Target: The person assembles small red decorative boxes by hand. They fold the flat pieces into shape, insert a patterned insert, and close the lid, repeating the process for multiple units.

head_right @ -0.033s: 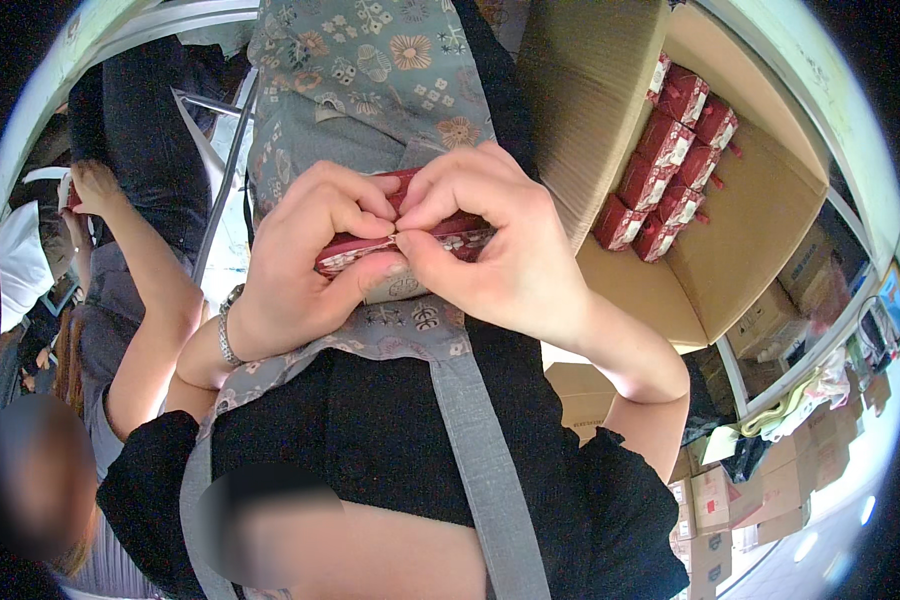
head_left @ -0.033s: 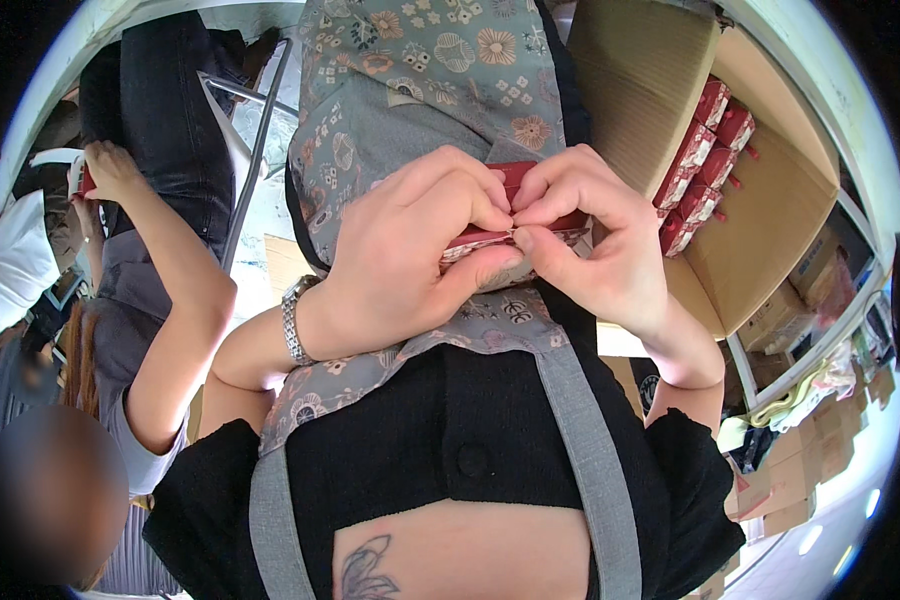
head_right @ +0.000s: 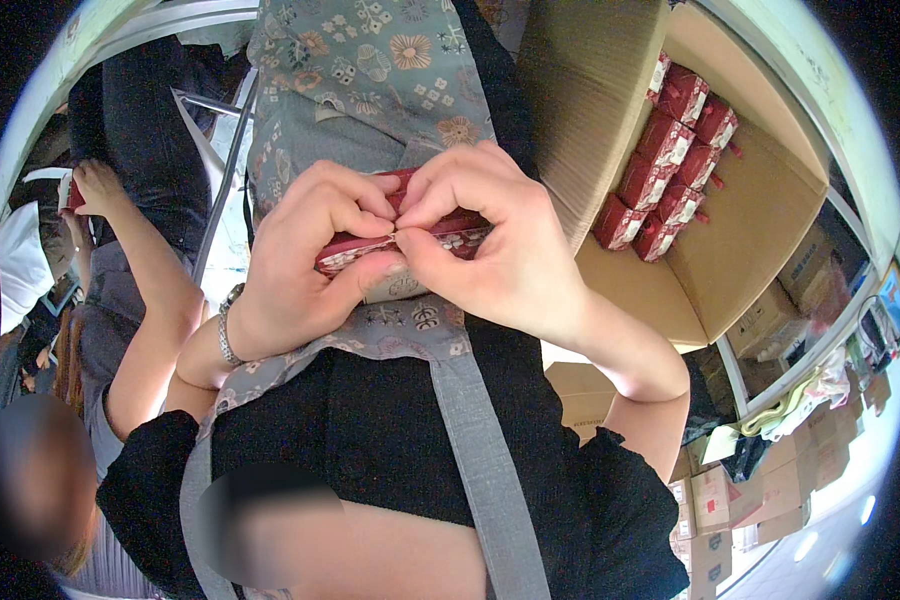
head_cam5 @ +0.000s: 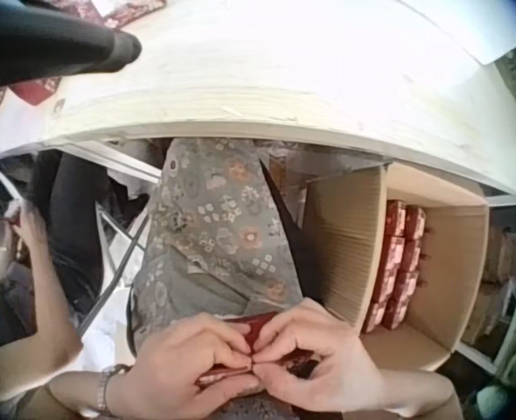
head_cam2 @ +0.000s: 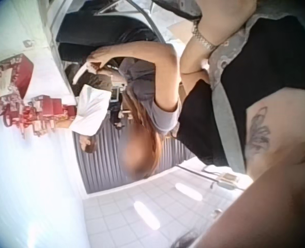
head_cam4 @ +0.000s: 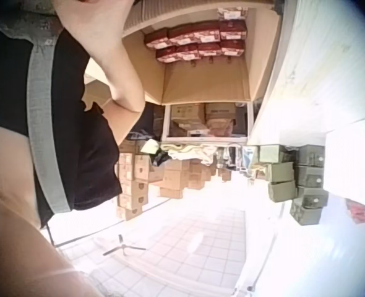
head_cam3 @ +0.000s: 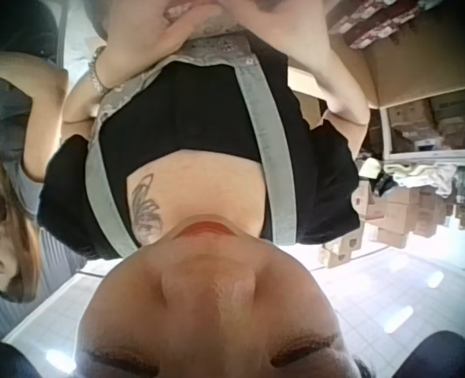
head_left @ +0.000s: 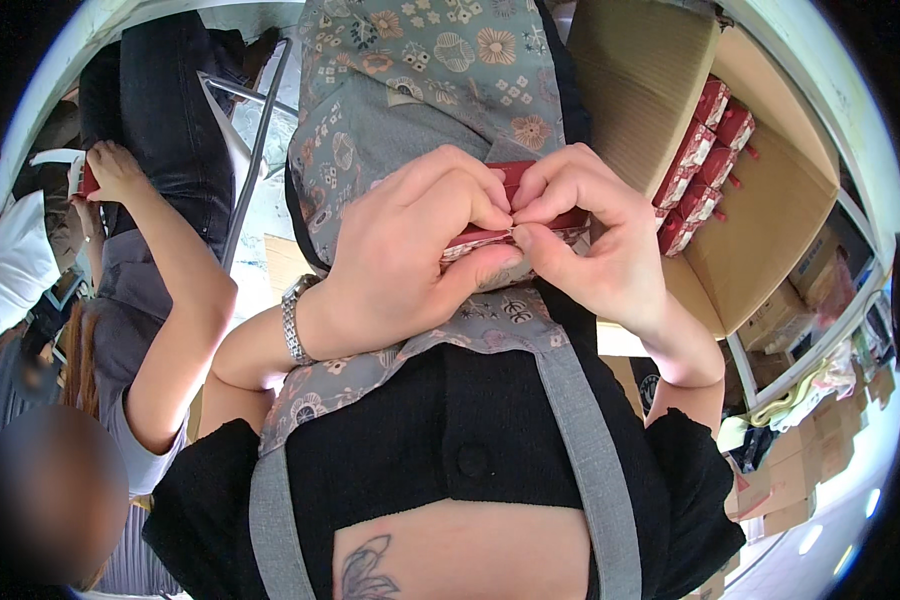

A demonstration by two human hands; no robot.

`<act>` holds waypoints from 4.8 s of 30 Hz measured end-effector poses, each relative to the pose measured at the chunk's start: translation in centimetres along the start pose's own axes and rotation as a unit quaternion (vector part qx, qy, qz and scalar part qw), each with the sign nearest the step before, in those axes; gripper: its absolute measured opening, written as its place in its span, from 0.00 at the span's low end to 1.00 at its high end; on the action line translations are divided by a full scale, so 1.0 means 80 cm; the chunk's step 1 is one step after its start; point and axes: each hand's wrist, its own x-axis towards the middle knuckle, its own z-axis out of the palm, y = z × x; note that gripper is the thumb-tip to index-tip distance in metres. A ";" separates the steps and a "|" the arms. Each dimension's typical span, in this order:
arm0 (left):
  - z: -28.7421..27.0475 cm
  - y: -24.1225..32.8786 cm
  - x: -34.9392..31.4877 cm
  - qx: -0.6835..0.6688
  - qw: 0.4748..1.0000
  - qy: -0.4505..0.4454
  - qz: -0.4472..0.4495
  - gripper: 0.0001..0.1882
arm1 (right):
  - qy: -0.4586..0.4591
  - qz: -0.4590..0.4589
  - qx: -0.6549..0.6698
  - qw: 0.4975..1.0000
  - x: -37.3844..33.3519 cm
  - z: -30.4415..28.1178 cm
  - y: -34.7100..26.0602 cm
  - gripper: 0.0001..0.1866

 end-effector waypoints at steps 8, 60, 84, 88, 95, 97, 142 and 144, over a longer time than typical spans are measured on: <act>-0.005 0.003 -0.005 -0.006 0.999 -0.040 -0.018 0.16 | 0.029 0.001 0.028 0.999 0.000 0.009 0.005 0.06; -0.059 0.037 0.065 0.145 0.949 -0.268 -0.075 0.08 | 0.010 -0.063 -0.002 0.998 0.003 0.016 0.004 0.09; -0.059 0.037 0.027 0.037 0.978 -0.160 -0.132 0.08 | 0.011 -0.038 0.053 0.998 0.000 0.014 0.022 0.08; -0.059 0.036 0.030 0.025 0.976 -0.166 -0.139 0.07 | -0.013 -0.055 0.053 0.997 0.004 0.017 0.030 0.09; -0.054 0.038 0.035 0.071 0.977 -0.171 -0.106 0.11 | 0.074 -0.104 0.102 0.987 -0.008 0.025 0.037 0.12; -0.054 0.040 0.038 0.084 0.975 -0.179 -0.097 0.12 | 0.067 -0.152 0.063 0.984 -0.007 0.015 0.043 0.13; -0.039 0.027 0.005 -0.004 0.990 -0.099 -0.102 0.08 | 0.076 -0.147 0.126 0.978 -0.009 0.043 0.054 0.08; -0.038 0.027 0.006 0.001 0.990 -0.100 -0.097 0.07 | 0.077 -0.157 0.124 0.977 -0.010 0.043 0.056 0.09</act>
